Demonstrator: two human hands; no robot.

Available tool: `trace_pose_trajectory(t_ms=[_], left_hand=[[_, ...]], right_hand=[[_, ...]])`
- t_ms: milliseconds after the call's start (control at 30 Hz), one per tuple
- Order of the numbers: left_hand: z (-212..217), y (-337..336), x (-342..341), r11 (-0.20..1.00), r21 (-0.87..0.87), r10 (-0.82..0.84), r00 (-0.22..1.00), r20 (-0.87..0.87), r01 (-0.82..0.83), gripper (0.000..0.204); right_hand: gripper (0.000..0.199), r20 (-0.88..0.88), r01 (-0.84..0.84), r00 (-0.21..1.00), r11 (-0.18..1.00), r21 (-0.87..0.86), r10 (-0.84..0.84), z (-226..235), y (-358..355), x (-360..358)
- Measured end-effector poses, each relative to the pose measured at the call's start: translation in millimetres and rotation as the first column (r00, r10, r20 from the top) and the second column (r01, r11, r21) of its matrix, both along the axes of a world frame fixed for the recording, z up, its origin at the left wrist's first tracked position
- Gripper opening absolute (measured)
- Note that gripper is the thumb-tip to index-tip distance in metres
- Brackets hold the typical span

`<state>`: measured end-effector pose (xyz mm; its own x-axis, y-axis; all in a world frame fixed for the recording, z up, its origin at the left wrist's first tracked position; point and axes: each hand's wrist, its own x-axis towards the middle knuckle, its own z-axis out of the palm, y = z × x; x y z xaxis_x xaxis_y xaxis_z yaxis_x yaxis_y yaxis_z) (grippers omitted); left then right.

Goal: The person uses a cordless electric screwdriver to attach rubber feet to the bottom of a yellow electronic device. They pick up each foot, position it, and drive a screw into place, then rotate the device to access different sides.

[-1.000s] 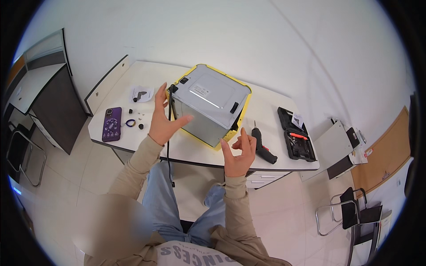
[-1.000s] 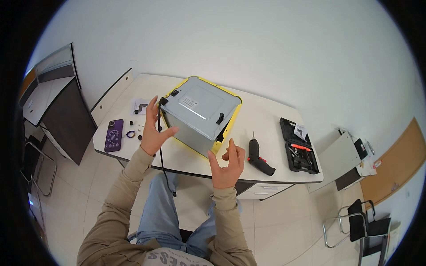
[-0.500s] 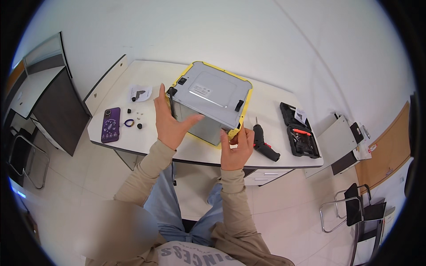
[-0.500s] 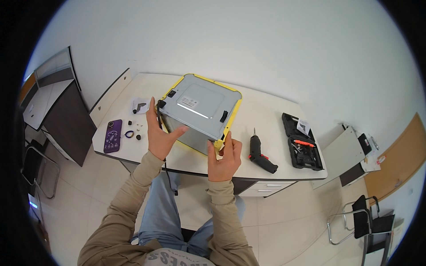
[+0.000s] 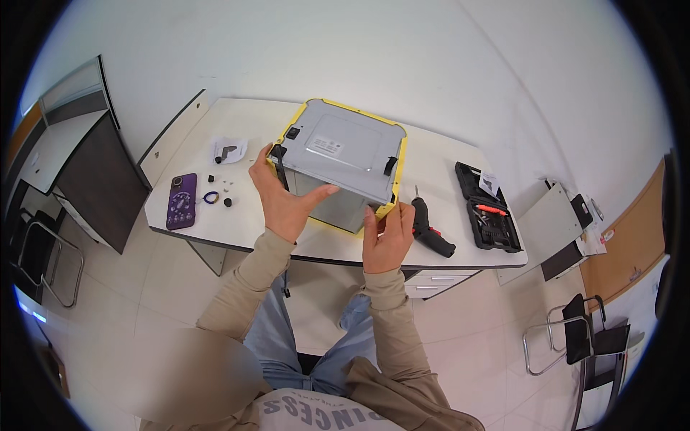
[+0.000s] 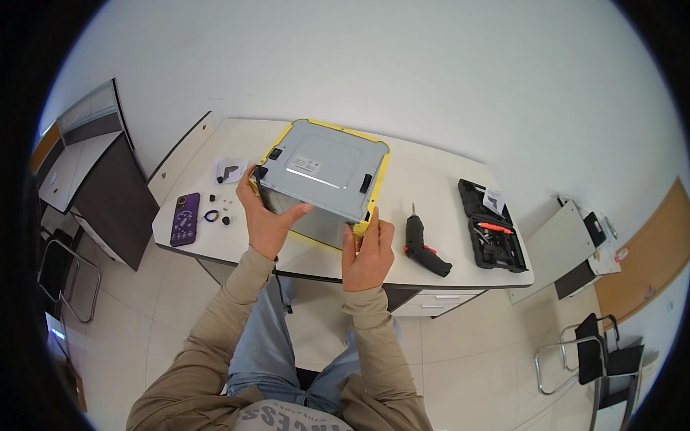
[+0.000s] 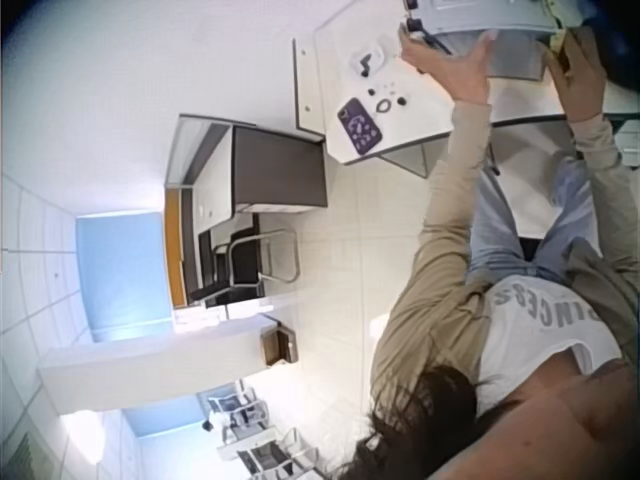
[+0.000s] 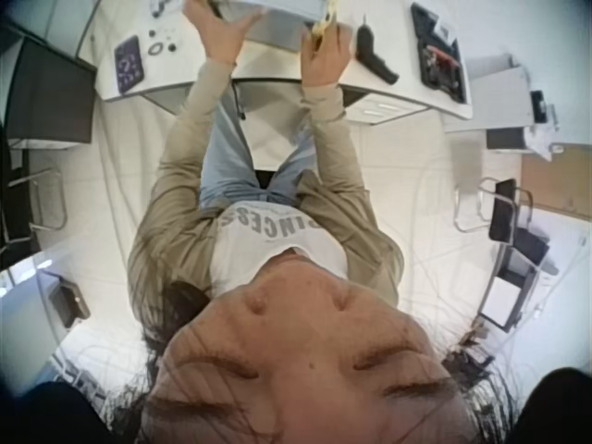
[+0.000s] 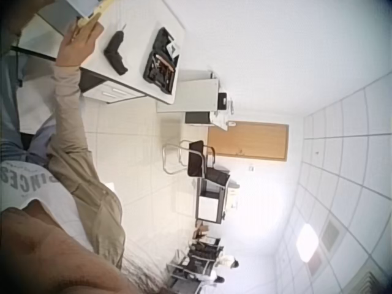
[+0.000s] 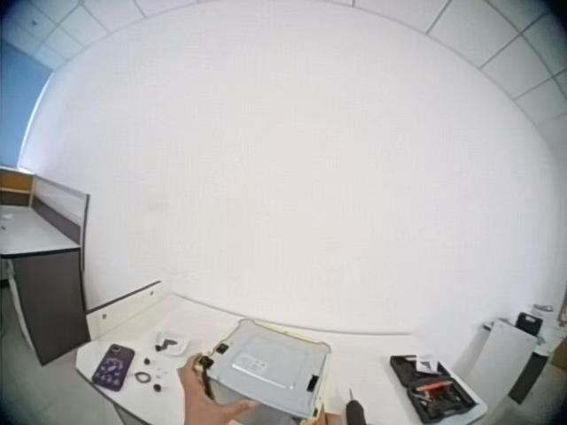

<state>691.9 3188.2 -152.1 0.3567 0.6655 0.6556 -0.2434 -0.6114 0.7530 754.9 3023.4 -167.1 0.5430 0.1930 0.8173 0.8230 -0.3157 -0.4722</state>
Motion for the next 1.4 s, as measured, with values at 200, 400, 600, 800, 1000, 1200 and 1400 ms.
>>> trace_pose_trajectory(t_ms=[200, 400, 600, 800, 1000, 1200, 1400], left_hand=[[2.1, -7.1, 0.7, 0.999, 0.022, 0.036, 0.998, -0.052, -0.035, 0.112], [-3.3, -8.7, 2.1, 0.998, -0.055, 0.001, 1.000, -0.012, -0.001, 0.110], [-10.4, -10.5, 2.4, 0.996, -0.082, 0.033, 0.999, -0.015, -0.034, 0.104], [-7.0, -10.6, 2.4, 0.997, -0.083, 0.000, 1.000, 0.018, 0.001, 0.097], [-4.5, -3.5, -13.6, 0.924, -0.182, -0.311, 0.938, 0.152, 0.336, 0.092], [18.8, 42.3, -22.9, 0.676, -0.587, -0.467, 0.875, 0.126, 0.445, 0.075], [49.7, 38.9, -27.0, 0.571, -0.714, -0.574, 0.819, 0.005, 0.404, 0.065]], right_hand=[[0.051, 0.006, -0.051, 0.999, 0.998, 0.031, 0.051, 0.7, -5.3, 6.3], [0.051, -0.005, -0.072, 0.997, 0.996, 0.047, 0.072, 0.8, -6.0, 5.3], [0.048, -0.022, -0.046, 0.999, 0.999, 0.023, 0.047, -0.5, -8.2, 2.4], [0.050, 0.056, -0.013, 0.998, 1.000, 0.006, 0.013, -0.2, -8.1, 1.8], [0.049, -0.101, -0.068, 0.992, 0.994, 0.085, 0.076, -2.3, -11.9, -0.2], [0.053, -0.211, -0.164, 0.959, 0.977, 0.134, 0.190, 6.0, -13.4, -11.7], [0.026, -0.238, -0.204, 0.941, 0.964, 0.171, 0.241, 7.8, -10.9, -15.6]])
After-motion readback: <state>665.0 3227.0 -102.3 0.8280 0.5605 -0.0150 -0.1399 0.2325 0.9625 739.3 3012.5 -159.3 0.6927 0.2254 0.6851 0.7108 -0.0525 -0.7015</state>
